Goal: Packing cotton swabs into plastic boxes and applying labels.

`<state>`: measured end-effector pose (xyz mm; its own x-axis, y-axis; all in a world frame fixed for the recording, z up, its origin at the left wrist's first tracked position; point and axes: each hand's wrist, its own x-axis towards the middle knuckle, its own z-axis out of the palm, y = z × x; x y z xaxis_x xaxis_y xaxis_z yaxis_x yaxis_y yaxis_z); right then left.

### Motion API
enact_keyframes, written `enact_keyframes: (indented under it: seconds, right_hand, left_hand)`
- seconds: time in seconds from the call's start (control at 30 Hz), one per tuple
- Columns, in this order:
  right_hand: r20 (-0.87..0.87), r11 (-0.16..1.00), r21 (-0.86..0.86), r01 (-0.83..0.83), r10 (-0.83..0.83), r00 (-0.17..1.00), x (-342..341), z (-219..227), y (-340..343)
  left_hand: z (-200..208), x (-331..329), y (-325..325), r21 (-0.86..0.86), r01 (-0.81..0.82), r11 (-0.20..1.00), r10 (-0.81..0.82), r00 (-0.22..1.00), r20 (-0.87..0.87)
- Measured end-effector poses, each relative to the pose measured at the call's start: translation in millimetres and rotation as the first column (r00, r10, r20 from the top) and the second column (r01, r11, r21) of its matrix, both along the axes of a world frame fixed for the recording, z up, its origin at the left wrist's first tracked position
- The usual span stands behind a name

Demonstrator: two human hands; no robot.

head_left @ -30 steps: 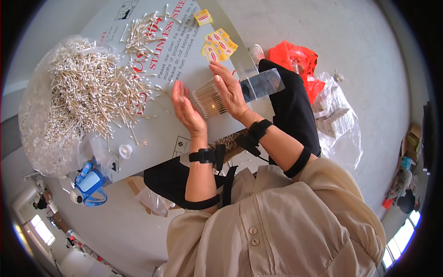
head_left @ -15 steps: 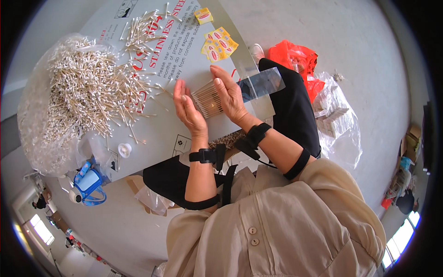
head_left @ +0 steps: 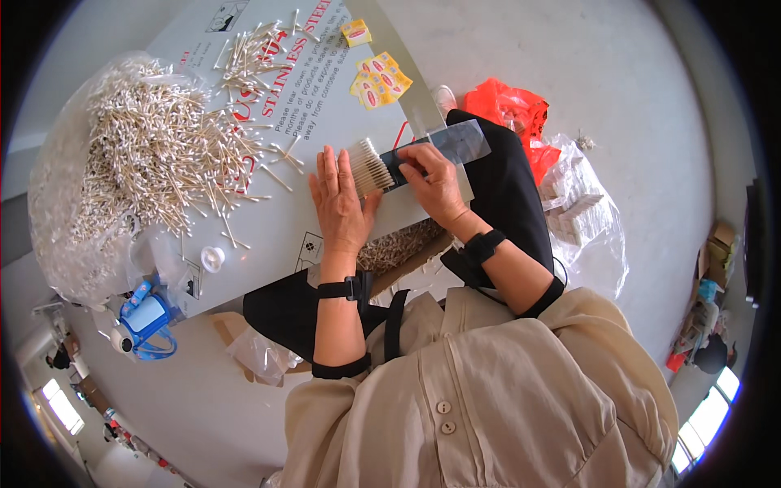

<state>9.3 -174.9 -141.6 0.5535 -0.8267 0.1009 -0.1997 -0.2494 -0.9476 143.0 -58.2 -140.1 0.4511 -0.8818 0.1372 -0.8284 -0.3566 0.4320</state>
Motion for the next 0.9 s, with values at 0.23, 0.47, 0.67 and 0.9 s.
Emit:
enact_keyframes:
  seconds: [0.23, 0.47, 0.67, 0.9]
  right_hand:
    - [-0.158, 0.937, -0.274, -0.218, 0.18, 0.971, -8, -1, -2]
    - [-0.21, 0.855, -0.455, -0.25, 0.17, 0.963, -4, -9, 2]
    - [-0.232, 0.836, -0.482, -0.263, 0.167, 0.958, -4, -10, 2]
    - [-0.207, 0.893, -0.4, -0.204, 0.128, 0.97, 0, -2, 6]
  left_hand:
    - [-3, -14, 11, 0.125, 0.009, 0.992, -0.026, 0.991, 0.13]
    - [-8, -20, 14, 0.181, -0.015, 0.983, -0.008, 0.992, 0.127]
    - [-10, -20, 13, 0.173, -0.028, 0.984, 0.007, 0.992, 0.123]
    - [-11, -20, 13, 0.183, -0.039, 0.982, 0.018, 0.993, 0.116]
